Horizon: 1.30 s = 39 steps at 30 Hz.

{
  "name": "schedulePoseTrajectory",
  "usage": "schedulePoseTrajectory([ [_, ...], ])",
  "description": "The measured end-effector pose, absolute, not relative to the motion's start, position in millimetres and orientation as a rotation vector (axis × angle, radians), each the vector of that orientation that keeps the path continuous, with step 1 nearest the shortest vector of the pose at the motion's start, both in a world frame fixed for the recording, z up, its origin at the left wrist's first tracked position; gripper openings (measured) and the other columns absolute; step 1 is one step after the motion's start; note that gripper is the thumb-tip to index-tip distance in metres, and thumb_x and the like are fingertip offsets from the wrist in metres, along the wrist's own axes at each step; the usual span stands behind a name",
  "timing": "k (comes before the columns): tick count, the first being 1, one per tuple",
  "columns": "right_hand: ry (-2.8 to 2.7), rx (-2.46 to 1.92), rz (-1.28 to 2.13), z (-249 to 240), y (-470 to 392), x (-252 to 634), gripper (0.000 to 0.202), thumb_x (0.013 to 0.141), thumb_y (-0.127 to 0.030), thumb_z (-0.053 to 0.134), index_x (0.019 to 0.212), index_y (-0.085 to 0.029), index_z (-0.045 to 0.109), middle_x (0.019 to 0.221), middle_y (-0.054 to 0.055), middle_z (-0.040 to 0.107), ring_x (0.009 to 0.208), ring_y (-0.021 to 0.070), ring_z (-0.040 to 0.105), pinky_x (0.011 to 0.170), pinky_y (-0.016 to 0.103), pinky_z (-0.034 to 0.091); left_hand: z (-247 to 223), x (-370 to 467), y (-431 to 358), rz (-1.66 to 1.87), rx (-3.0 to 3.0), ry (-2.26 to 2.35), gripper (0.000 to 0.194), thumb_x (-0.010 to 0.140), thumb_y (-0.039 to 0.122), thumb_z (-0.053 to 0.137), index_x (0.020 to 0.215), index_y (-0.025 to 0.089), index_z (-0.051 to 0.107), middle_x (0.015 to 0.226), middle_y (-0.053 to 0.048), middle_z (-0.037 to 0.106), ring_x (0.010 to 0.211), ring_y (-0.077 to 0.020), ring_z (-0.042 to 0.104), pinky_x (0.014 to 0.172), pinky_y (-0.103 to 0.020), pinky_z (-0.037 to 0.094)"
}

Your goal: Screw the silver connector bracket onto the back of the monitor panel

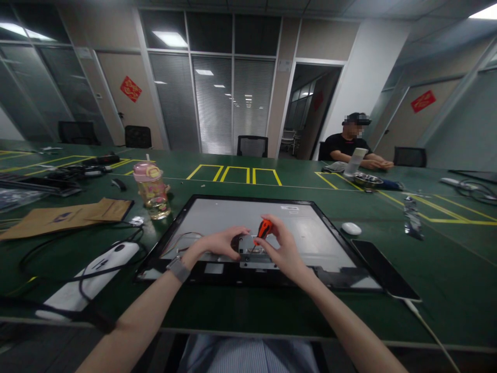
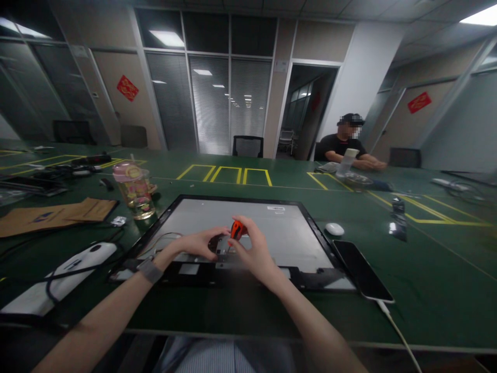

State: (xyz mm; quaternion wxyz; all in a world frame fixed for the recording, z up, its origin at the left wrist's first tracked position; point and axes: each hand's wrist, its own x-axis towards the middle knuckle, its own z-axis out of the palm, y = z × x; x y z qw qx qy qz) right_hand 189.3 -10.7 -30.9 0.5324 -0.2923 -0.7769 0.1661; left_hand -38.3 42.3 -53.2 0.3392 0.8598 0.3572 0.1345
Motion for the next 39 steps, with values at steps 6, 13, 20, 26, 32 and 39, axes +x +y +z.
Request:
schedulePoseTrajectory([
  [6, -1.836, -0.669, 0.466, -35.2, -6.7, 189.5, 0.042, 0.086, -0.019, 0.061, 0.125, -0.026, 0.049, 0.107, 0.008, 0.064, 0.091, 0.0203, 0.065, 0.085, 0.038, 0.056, -55.5, -38.9, 44.0, 0.370, 2.246, 0.908, 0.078, 0.061, 0.022, 0.076, 0.133, 0.021, 0.048, 0.149, -0.007, 0.042, 0.138, -0.0299, 0.036, 0.116, -0.041, 0.026],
  [13, -1.883, -0.642, 0.502, -30.4, -11.0, 189.0, 0.051, 0.087, -0.015, 0.058, 0.133, -0.027, 0.040, 0.118, 0.011, 0.060, 0.095, 0.0199, 0.064, 0.091, 0.042, 0.054, -54.5, -37.8, 43.0, 0.373, 2.226, 0.925, 0.076, 0.060, 0.024, 0.077, 0.130, 0.019, 0.050, 0.147, -0.009, 0.044, 0.133, -0.0299, 0.042, 0.113, -0.041, 0.032],
  [20, -1.827, -0.686, 0.408, -38.5, -6.6, 189.3, 0.046, 0.084, -0.019, 0.063, 0.127, -0.027, 0.047, 0.104, 0.007, 0.063, 0.085, 0.0194, 0.065, 0.083, 0.038, 0.056, -56.9, -38.8, 44.8, 0.387, 2.234, 0.917, 0.077, 0.059, 0.023, 0.078, 0.131, 0.021, 0.050, 0.147, -0.008, 0.044, 0.135, -0.0295, 0.040, 0.115, -0.041, 0.029],
  [26, -1.864, -0.650, 0.549, -30.0, -13.8, 188.7, 0.049, 0.085, -0.013, 0.057, 0.129, -0.026, 0.040, 0.107, 0.008, 0.063, 0.095, 0.0199, 0.065, 0.092, 0.041, 0.053, -57.0, -38.9, 42.8, 0.410, 2.211, 0.918, 0.076, 0.061, 0.025, 0.078, 0.131, 0.021, 0.050, 0.148, -0.009, 0.043, 0.136, -0.0297, 0.039, 0.116, -0.041, 0.028],
  [32, -1.892, -0.732, 0.426, -28.3, -12.2, 192.0, 0.048, 0.082, -0.017, 0.063, 0.126, -0.025, 0.046, 0.104, 0.007, 0.061, 0.082, 0.0196, 0.062, 0.079, 0.038, 0.054, -54.5, -37.7, 42.1, 0.376, 2.188, 0.938, 0.079, 0.060, 0.024, 0.078, 0.133, 0.019, 0.048, 0.148, -0.010, 0.042, 0.134, -0.0295, 0.041, 0.114, -0.041, 0.031],
  [39, -1.874, -0.655, 0.525, -32.7, -8.9, 191.3, 0.052, 0.085, -0.013, 0.056, 0.133, -0.027, 0.039, 0.107, 0.008, 0.063, 0.094, 0.0207, 0.065, 0.090, 0.040, 0.053, -51.2, -37.2, 40.9, 0.366, 2.213, 0.938, 0.077, 0.060, 0.021, 0.077, 0.132, 0.019, 0.050, 0.151, -0.009, 0.040, 0.139, -0.0309, 0.035, 0.117, -0.042, 0.026],
])
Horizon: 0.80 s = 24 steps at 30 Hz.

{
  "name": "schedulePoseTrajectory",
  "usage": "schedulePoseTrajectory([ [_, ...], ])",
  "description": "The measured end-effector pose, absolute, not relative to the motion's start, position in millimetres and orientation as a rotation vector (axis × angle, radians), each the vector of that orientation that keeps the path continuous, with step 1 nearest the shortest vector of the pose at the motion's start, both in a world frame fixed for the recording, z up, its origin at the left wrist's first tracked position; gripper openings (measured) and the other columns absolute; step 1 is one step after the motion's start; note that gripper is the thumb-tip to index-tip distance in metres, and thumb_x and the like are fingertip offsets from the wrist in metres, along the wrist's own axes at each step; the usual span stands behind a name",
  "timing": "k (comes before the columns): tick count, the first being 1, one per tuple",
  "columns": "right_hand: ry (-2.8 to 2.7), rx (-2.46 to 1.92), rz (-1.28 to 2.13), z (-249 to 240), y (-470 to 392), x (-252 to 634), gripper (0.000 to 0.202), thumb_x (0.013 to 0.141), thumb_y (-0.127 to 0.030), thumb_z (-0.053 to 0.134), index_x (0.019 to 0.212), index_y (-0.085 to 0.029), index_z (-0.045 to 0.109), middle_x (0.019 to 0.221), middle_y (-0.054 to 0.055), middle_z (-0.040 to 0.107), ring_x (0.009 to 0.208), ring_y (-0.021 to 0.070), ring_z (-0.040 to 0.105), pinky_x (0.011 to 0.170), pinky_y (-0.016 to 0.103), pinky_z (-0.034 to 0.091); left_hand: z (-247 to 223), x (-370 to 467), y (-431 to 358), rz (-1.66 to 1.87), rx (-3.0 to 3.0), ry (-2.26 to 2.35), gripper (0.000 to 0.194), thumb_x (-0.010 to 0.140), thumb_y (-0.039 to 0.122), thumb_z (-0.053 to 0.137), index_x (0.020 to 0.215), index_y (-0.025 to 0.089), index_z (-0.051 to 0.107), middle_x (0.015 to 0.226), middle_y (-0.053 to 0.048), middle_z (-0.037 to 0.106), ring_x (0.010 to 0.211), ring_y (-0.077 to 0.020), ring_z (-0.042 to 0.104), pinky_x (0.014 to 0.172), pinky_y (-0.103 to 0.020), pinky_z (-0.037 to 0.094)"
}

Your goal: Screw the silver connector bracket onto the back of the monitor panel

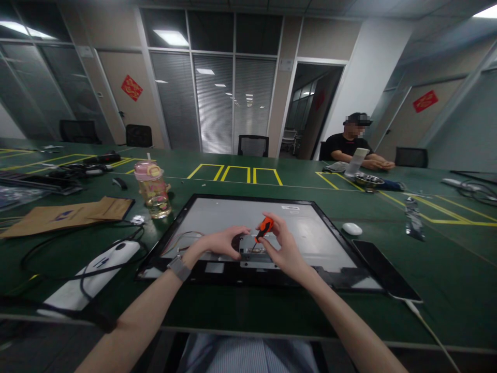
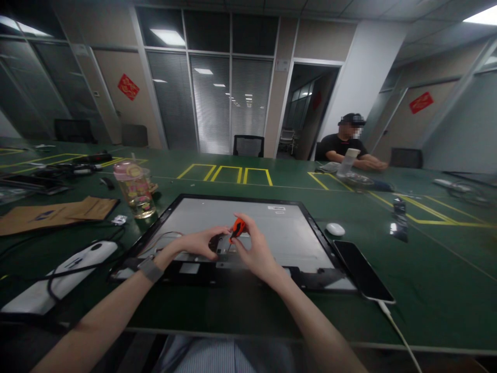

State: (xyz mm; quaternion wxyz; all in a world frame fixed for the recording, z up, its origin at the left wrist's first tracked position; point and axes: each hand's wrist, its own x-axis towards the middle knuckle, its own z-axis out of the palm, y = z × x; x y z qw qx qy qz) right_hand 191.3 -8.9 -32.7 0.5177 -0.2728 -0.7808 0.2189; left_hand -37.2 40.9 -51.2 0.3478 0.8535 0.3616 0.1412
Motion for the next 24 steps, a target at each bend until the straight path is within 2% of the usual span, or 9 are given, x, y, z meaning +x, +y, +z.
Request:
schedulePoseTrajectory([
  [3, -1.900, -0.643, 0.514, -29.2, -11.5, 191.4, 0.051, 0.085, -0.013, 0.056, 0.132, -0.025, 0.039, 0.107, 0.008, 0.062, 0.096, 0.0208, 0.064, 0.091, 0.041, 0.052, -52.2, -37.2, 41.0, 0.373, 2.211, 0.929, 0.075, 0.060, 0.021, 0.077, 0.130, 0.020, 0.051, 0.150, -0.009, 0.041, 0.136, -0.0303, 0.039, 0.116, -0.042, 0.029],
  [8, -1.831, -0.666, 0.357, -34.3, -7.1, 191.2, 0.039, 0.084, -0.017, 0.064, 0.119, -0.026, 0.050, 0.101, 0.006, 0.061, 0.087, 0.0198, 0.062, 0.083, 0.037, 0.054, -54.7, -37.6, 42.7, 0.363, 2.229, 0.944, 0.078, 0.059, 0.021, 0.076, 0.133, 0.018, 0.049, 0.148, -0.010, 0.043, 0.134, -0.0299, 0.041, 0.115, -0.042, 0.030],
  [10, -1.786, -0.662, 0.390, -37.7, -5.3, 190.0, 0.044, 0.084, -0.017, 0.064, 0.123, -0.027, 0.047, 0.101, 0.006, 0.061, 0.086, 0.0193, 0.063, 0.083, 0.037, 0.054, -55.8, -38.3, 43.4, 0.358, 2.232, 0.950, 0.079, 0.059, 0.022, 0.077, 0.133, 0.020, 0.049, 0.150, -0.009, 0.041, 0.137, -0.0303, 0.038, 0.117, -0.042, 0.027],
  [13, -1.783, -0.656, 0.514, -37.0, -7.6, 188.6, 0.051, 0.084, -0.015, 0.061, 0.129, -0.027, 0.041, 0.106, 0.008, 0.062, 0.096, 0.0210, 0.064, 0.090, 0.040, 0.053, -57.2, -39.1, 43.9, 0.371, 2.226, 0.957, 0.079, 0.059, 0.022, 0.077, 0.133, 0.022, 0.048, 0.151, -0.007, 0.040, 0.140, -0.0301, 0.034, 0.118, -0.042, 0.025],
  [18, -1.852, -0.629, 0.550, -25.7, -15.9, 190.1, 0.044, 0.085, -0.014, 0.057, 0.126, -0.025, 0.044, 0.113, 0.010, 0.061, 0.098, 0.0211, 0.064, 0.091, 0.041, 0.053, -55.7, -38.2, 43.2, 0.376, 2.231, 0.922, 0.076, 0.059, 0.022, 0.077, 0.130, 0.020, 0.050, 0.149, -0.009, 0.042, 0.135, -0.0295, 0.040, 0.116, -0.042, 0.029],
  [24, -1.806, -0.697, 0.361, -31.9, -8.0, 192.2, 0.037, 0.083, -0.019, 0.065, 0.117, -0.026, 0.053, 0.100, 0.005, 0.062, 0.082, 0.0191, 0.062, 0.077, 0.034, 0.055, -54.6, -38.1, 42.2, 0.370, 2.214, 0.947, 0.077, 0.059, 0.022, 0.077, 0.131, 0.019, 0.050, 0.149, -0.009, 0.041, 0.137, -0.0295, 0.038, 0.116, -0.040, 0.029],
])
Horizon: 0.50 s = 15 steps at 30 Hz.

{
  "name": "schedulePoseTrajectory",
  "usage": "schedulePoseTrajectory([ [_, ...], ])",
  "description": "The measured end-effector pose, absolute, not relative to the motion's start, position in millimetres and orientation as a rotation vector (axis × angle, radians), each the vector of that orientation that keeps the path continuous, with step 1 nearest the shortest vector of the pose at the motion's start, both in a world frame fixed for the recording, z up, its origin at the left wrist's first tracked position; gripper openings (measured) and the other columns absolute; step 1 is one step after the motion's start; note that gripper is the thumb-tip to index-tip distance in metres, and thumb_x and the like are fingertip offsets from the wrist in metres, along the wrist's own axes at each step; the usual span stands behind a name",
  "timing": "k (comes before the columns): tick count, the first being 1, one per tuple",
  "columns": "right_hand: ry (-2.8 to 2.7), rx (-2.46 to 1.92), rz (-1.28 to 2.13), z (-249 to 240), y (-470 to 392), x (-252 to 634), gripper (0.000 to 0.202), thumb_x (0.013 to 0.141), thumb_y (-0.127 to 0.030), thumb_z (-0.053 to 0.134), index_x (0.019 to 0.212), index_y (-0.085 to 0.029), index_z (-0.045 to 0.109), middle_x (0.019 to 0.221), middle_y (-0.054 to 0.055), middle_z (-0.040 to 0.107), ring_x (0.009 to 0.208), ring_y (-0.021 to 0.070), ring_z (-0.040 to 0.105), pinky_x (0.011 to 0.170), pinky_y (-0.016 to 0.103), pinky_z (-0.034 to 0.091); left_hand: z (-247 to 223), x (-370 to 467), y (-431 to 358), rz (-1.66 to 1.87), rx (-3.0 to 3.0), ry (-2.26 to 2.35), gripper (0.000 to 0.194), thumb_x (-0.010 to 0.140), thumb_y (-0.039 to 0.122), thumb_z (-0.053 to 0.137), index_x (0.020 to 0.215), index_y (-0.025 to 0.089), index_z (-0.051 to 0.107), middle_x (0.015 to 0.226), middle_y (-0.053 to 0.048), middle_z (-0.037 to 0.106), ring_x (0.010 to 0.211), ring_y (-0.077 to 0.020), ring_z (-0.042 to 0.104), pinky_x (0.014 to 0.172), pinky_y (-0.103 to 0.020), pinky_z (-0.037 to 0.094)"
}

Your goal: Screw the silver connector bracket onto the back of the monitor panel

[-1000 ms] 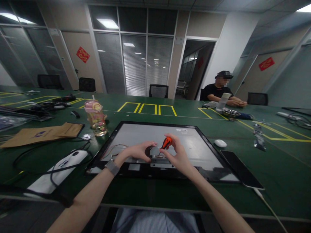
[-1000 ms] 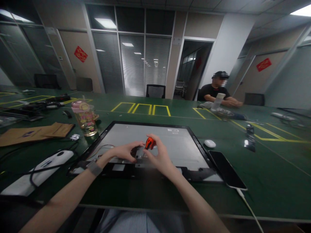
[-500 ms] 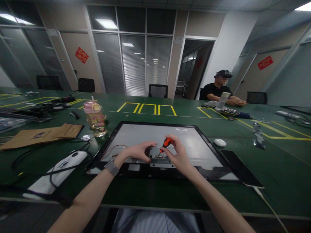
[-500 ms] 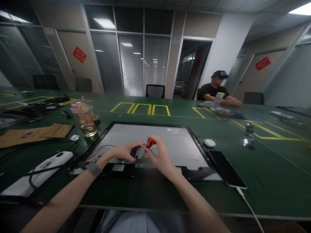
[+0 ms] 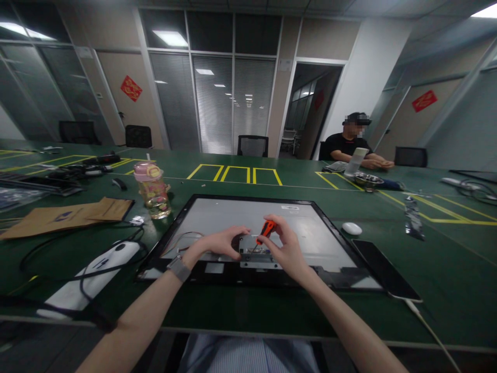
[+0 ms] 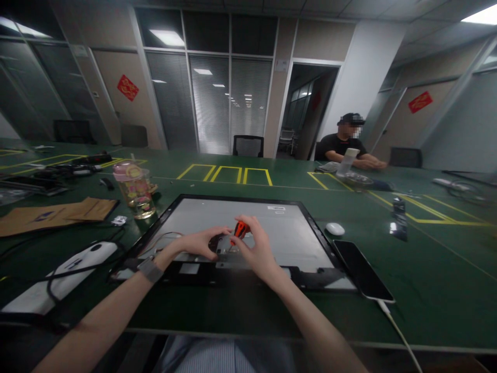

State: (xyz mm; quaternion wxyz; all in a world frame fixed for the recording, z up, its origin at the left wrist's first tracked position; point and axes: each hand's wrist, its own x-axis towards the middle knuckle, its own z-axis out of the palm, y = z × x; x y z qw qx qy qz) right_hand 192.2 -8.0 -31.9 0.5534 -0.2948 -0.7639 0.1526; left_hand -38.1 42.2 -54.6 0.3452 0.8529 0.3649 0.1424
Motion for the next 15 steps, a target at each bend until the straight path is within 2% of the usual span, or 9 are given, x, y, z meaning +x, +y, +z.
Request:
schedulePoseTrajectory([
  [5, -1.799, -0.690, 0.457, -36.3, -6.0, 191.6, 0.047, 0.084, -0.017, 0.063, 0.127, -0.026, 0.046, 0.107, 0.008, 0.063, 0.091, 0.0199, 0.065, 0.086, 0.037, 0.055, -56.6, -38.8, 43.1, 0.377, 2.214, 0.958, 0.076, 0.059, 0.021, 0.077, 0.130, 0.020, 0.052, 0.151, -0.008, 0.041, 0.139, -0.0306, 0.036, 0.116, -0.040, 0.028],
  [10, -1.847, -0.633, 0.510, -25.6, -14.4, 192.4, 0.044, 0.085, -0.013, 0.054, 0.126, -0.024, 0.044, 0.108, 0.008, 0.062, 0.096, 0.0197, 0.064, 0.088, 0.037, 0.054, -53.4, -37.5, 40.6, 0.376, 2.212, 0.971, 0.077, 0.058, 0.020, 0.078, 0.130, 0.020, 0.051, 0.149, -0.009, 0.042, 0.138, -0.0302, 0.037, 0.117, -0.041, 0.027],
  [12, -1.872, -0.658, 0.424, -21.5, -15.9, 193.3, 0.037, 0.084, -0.015, 0.058, 0.118, -0.024, 0.050, 0.104, 0.007, 0.061, 0.094, 0.0204, 0.062, 0.086, 0.037, 0.053, -50.9, -36.8, 39.1, 0.374, 2.209, 0.971, 0.076, 0.059, 0.021, 0.077, 0.130, 0.019, 0.051, 0.148, -0.009, 0.043, 0.136, -0.0296, 0.040, 0.115, -0.040, 0.030],
  [15, -1.830, -0.719, 0.351, -21.1, -13.4, 194.5, 0.031, 0.083, -0.019, 0.064, 0.112, -0.024, 0.055, 0.093, 0.004, 0.060, 0.079, 0.0183, 0.060, 0.076, 0.034, 0.054, -48.3, -36.1, 37.9, 0.357, 2.209, 0.972, 0.075, 0.059, 0.020, 0.076, 0.130, 0.019, 0.051, 0.149, -0.008, 0.043, 0.136, -0.0293, 0.040, 0.115, -0.040, 0.031],
])
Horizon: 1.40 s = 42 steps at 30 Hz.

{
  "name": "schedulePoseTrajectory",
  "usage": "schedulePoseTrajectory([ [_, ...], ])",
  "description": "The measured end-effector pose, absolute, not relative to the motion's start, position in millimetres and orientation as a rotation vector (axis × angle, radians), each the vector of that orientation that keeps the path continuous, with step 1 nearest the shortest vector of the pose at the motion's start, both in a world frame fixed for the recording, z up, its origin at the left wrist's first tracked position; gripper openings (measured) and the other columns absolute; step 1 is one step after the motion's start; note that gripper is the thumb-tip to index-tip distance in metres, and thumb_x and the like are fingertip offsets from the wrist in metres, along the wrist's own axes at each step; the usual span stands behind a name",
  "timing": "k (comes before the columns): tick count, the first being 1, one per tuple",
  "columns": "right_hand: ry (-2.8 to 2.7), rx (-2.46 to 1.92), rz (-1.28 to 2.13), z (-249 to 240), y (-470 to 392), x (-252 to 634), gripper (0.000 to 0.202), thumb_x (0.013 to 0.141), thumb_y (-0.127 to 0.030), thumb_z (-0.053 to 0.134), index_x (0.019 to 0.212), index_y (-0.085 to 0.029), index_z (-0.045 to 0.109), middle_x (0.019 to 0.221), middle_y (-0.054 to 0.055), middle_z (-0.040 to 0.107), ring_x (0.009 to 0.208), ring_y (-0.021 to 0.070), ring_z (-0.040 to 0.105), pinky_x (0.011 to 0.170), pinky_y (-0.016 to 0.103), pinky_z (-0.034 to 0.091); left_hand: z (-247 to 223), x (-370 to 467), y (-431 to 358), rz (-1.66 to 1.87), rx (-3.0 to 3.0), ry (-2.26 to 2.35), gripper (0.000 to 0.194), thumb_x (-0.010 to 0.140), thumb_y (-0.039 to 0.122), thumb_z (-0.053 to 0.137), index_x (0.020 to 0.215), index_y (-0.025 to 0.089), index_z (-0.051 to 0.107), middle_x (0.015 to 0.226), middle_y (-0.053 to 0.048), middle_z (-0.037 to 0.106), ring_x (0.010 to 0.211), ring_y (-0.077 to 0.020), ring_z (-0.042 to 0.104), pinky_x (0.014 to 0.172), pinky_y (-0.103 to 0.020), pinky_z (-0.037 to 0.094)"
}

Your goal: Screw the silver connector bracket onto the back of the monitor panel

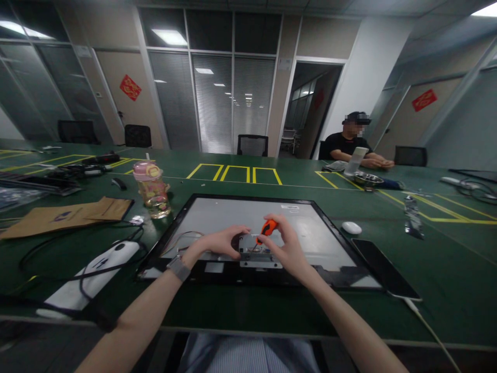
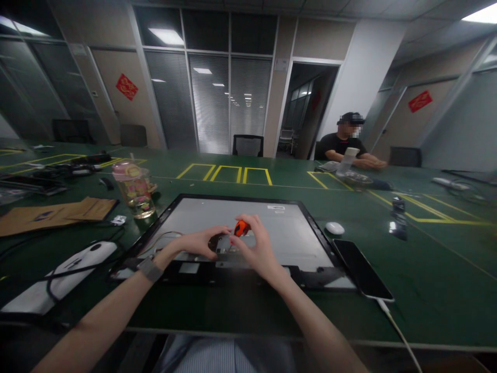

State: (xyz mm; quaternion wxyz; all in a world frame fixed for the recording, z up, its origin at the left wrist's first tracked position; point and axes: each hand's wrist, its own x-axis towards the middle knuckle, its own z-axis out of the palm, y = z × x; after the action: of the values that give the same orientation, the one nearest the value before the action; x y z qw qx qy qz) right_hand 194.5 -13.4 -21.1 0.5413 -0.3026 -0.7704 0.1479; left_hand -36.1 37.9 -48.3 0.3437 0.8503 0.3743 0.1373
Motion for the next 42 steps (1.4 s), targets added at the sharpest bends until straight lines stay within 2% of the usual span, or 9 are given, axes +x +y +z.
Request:
schedulePoseTrajectory([
  [2, -1.786, -0.716, 0.376, -24.4, -10.4, 195.1, 0.031, 0.084, -0.020, 0.064, 0.113, -0.024, 0.055, 0.094, 0.004, 0.061, 0.078, 0.0180, 0.062, 0.075, 0.033, 0.054, -48.0, -36.0, 37.8, 0.354, 2.207, 0.974, 0.075, 0.059, 0.019, 0.076, 0.130, 0.019, 0.052, 0.150, -0.008, 0.042, 0.137, -0.0294, 0.038, 0.116, -0.040, 0.029],
  [7, -1.810, -0.640, 0.486, -29.0, -11.0, 195.8, 0.037, 0.088, -0.016, 0.057, 0.123, -0.025, 0.050, 0.108, 0.009, 0.064, 0.099, 0.0211, 0.065, 0.090, 0.038, 0.053, -50.6, -36.5, 38.3, 0.384, 2.201, 0.968, 0.076, 0.059, 0.019, 0.077, 0.130, 0.020, 0.051, 0.150, -0.008, 0.041, 0.139, -0.0298, 0.035, 0.118, -0.041, 0.026],
  [15, -1.747, -0.534, 0.680, -13.3, -18.0, 198.3, 0.015, 0.088, -0.026, 0.064, 0.102, -0.025, 0.068, 0.099, 0.007, 0.065, 0.097, 0.0210, 0.063, 0.085, 0.036, 0.054, -51.2, -37.4, 40.0, 0.386, 2.189, 0.917, 0.069, 0.062, 0.020, 0.076, 0.127, 0.021, 0.052, 0.146, -0.008, 0.044, 0.135, -0.0279, 0.040, 0.115, -0.039, 0.030],
  [20, -1.751, -0.572, 0.783, -11.0, -22.6, 200.5, 0.031, 0.097, -0.029, 0.050, 0.127, -0.026, 0.058, 0.111, 0.009, 0.069, 0.105, 0.0216, 0.066, 0.094, 0.041, 0.053, -51.6, -37.3, 40.8, 0.381, 2.190, 0.905, 0.071, 0.061, 0.020, 0.077, 0.127, 0.020, 0.052, 0.148, -0.008, 0.042, 0.138, -0.0283, 0.036, 0.116, -0.039, 0.027],
  [23, -1.798, -0.571, 0.752, -12.9, -23.1, 200.5, 0.029, 0.096, -0.030, 0.051, 0.124, -0.026, 0.059, 0.117, 0.010, 0.066, 0.110, 0.0228, 0.063, 0.098, 0.042, 0.051, -52.2, -37.0, 40.8, 0.367, 2.203, 0.924, 0.072, 0.061, 0.019, 0.077, 0.128, 0.020, 0.051, 0.150, -0.008, 0.041, 0.138, -0.0289, 0.036, 0.117, -0.040, 0.026],
  [27, -1.801, -0.616, 0.584, -18.7, -18.1, 198.8, 0.029, 0.085, -0.026, 0.067, 0.114, -0.026, 0.062, 0.105, 0.006, 0.063, 0.096, 0.0204, 0.063, 0.084, 0.035, 0.054, -52.7, -36.7, 40.4, 0.360, 2.212, 0.941, 0.074, 0.061, 0.018, 0.076, 0.130, 0.020, 0.050, 0.150, -0.009, 0.041, 0.137, -0.0283, 0.038, 0.117, -0.040, 0.025],
  [34, -1.758, -0.656, 0.404, -18.3, -17.9, 197.3, 0.020, 0.082, -0.022, 0.070, 0.101, -0.023, 0.062, 0.080, 0.002, 0.062, 0.073, 0.0176, 0.061, 0.068, 0.031, 0.053, -51.3, -36.6, 39.9, 0.358, 2.199, 0.972, 0.078, 0.060, 0.022, 0.078, 0.133, 0.020, 0.050, 0.152, -0.008, 0.040, 0.141, -0.0305, 0.032, 0.119, -0.041, 0.023],
  [37, -1.785, -0.656, 0.388, -20.3, -19.0, 197.4, 0.022, 0.083, -0.021, 0.068, 0.104, -0.024, 0.061, 0.084, 0.004, 0.064, 0.076, 0.0189, 0.064, 0.070, 0.033, 0.054, -50.8, -36.8, 40.4, 0.358, 2.209, 0.961, 0.078, 0.060, 0.022, 0.078, 0.132, 0.020, 0.050, 0.151, -0.009, 0.041, 0.140, -0.0297, 0.035, 0.118, -0.041, 0.024],
  [42, -1.812, -0.601, 0.514, -24.8, -19.6, 197.6, 0.038, 0.088, -0.017, 0.057, 0.124, -0.025, 0.048, 0.107, 0.009, 0.067, 0.091, 0.0200, 0.068, 0.084, 0.038, 0.056, -52.8, -37.4, 41.6, 0.371, 2.226, 0.947, 0.078, 0.060, 0.021, 0.078, 0.132, 0.020, 0.050, 0.150, -0.009, 0.042, 0.138, -0.0289, 0.036, 0.118, -0.041, 0.025],
])
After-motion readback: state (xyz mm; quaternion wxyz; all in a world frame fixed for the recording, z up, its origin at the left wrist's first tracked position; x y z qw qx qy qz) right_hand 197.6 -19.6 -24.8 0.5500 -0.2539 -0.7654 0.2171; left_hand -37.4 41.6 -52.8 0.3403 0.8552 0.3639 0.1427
